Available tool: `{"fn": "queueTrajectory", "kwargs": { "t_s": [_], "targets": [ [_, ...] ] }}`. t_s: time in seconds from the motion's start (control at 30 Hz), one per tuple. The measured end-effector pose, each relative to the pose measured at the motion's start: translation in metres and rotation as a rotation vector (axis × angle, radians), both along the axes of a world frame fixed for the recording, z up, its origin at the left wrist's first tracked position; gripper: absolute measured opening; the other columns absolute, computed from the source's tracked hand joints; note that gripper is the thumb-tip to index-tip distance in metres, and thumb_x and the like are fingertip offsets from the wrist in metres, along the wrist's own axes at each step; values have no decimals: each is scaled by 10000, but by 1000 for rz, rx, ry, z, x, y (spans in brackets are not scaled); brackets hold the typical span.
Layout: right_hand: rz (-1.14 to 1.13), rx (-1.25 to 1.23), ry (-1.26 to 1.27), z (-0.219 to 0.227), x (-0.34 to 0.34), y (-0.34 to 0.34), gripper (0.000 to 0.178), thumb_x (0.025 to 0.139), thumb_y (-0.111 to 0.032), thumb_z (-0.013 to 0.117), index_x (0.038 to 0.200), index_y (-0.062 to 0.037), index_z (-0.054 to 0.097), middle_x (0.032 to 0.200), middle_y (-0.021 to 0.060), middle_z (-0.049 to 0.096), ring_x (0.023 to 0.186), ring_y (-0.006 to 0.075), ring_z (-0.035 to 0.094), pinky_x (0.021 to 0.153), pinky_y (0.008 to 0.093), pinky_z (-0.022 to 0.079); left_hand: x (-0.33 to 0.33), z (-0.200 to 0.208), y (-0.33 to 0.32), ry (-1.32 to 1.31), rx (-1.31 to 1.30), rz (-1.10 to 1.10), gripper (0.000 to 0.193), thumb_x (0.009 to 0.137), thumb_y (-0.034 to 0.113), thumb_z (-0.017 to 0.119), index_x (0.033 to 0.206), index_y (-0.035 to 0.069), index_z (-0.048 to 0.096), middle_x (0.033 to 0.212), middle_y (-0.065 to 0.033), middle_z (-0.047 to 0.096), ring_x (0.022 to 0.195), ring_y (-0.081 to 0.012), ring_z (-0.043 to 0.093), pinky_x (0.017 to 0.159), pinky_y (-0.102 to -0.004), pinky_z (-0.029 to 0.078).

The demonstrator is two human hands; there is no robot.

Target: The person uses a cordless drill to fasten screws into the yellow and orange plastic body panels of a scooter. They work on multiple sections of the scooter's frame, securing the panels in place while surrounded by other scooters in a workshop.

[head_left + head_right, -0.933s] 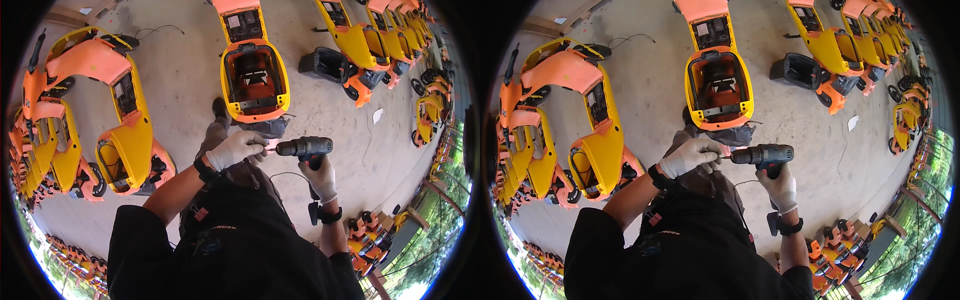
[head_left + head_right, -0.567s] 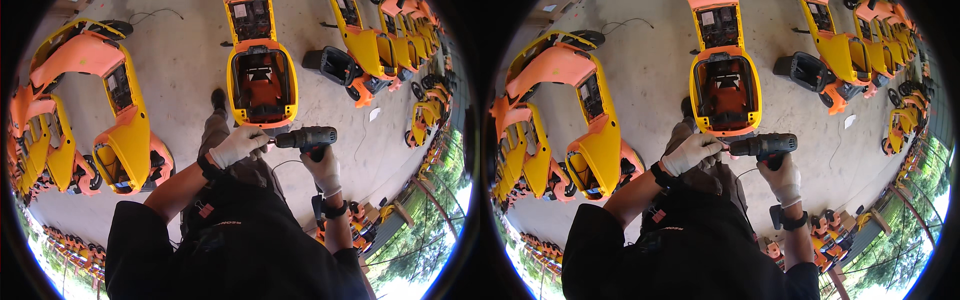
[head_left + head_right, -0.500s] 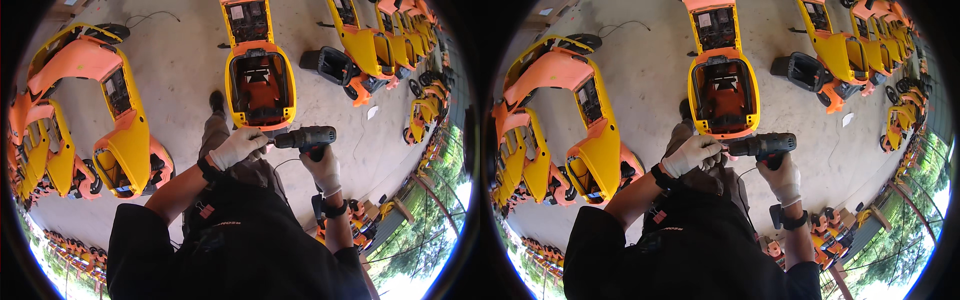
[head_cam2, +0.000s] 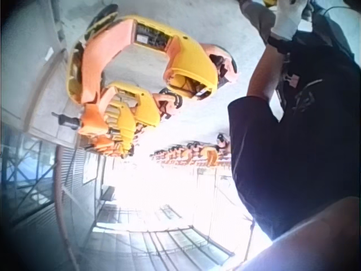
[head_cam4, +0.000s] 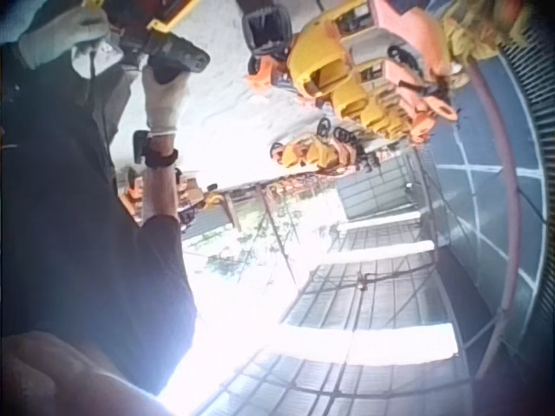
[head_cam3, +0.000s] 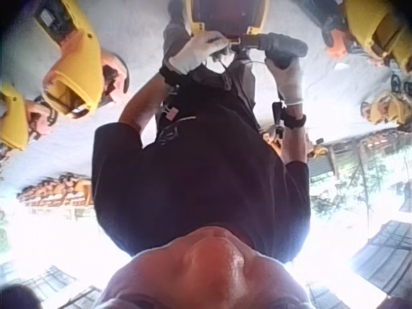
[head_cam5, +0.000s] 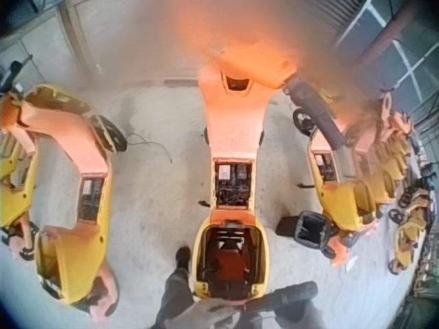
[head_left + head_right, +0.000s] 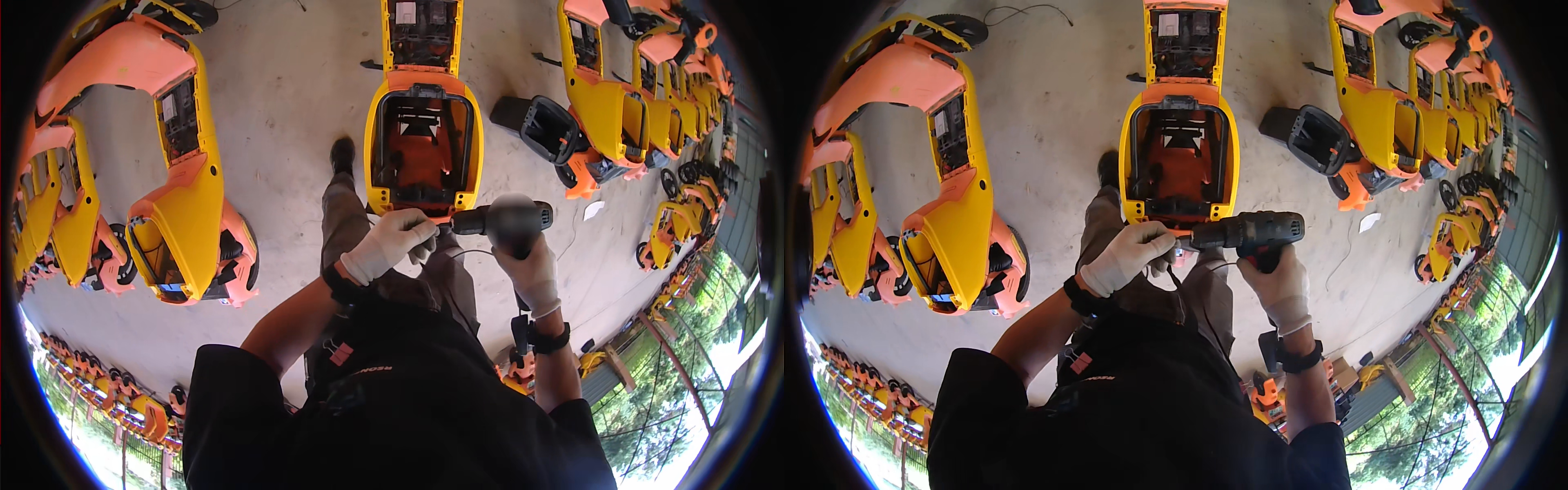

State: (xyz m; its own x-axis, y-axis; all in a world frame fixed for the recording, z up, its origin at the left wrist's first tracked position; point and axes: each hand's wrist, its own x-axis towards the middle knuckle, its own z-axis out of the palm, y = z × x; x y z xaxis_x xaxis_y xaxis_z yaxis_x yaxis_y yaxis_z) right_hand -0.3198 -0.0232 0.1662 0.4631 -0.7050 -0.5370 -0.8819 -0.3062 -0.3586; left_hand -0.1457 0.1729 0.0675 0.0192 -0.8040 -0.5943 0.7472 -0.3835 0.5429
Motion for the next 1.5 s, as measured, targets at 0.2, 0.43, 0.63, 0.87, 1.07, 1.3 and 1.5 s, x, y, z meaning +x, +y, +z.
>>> {"fn": "queueTrajectory", "kwargs": {
  "t_s": [0.2,0.43,0.63,0.87,1.07,1.3,1.5],
  "targets": [
    [191,49,-15,-33,-2,-50,528,735,-318,826,1069,14,588,931,206,720,869,372,709,780,424,563,-44,-10,-16,-51,100,256,252,1043,240,540,980,10,622,820,-31,648,650,-82,588,598,-233,500],
    [277,111,-26,-52,-24,-95,501,758,-317,809,1030,23,562,927,214,715,866,390,701,775,435,564,-94,-6,-50,-20,213,462,243,1023,226,561,935,7,616,790,-46,658,623,-95,604,566,-237,502],
    [154,104,17,-48,-48,-97,487,757,-291,815,1046,23,579,925,183,725,868,345,716,791,404,565,-98,-21,-71,6,208,302,241,1044,224,530,955,16,611,809,-37,651,630,-86,579,580,-236,482],
    [144,115,38,-55,-48,-84,481,757,-283,814,1056,20,590,926,175,729,866,324,721,797,389,567,-92,-26,-61,-35,220,271,211,1026,199,556,965,6,614,794,-39,652,626,-86,579,570,-238,486],
    [235,110,82,-58,-34,-81,495,750,-303,814,1048,21,588,937,198,726,886,354,714,801,403,565,-88,-31,-45,-97,180,300,161,990,145,602,1011,-13,625,793,-40,659,637,-88,595,578,-240,507],
    [260,136,155,-54,-20,-76,509,747,-327,810,1043,26,593,934,203,726,891,353,715,806,401,563,-84,-27,-39,-138,188,285,120,980,102,589,986,-15,611,801,-48,655,645,-84,578,588,-239,498],
    [260,174,178,-59,-19,-72,515,752,-339,804,1041,35,602,935,204,727,896,354,714,815,397,560,-86,-31,-33,-170,205,316,115,961,97,618,980,-16,613,780,-46,648,652,-98,602,591,-248,508]
  ]
}}
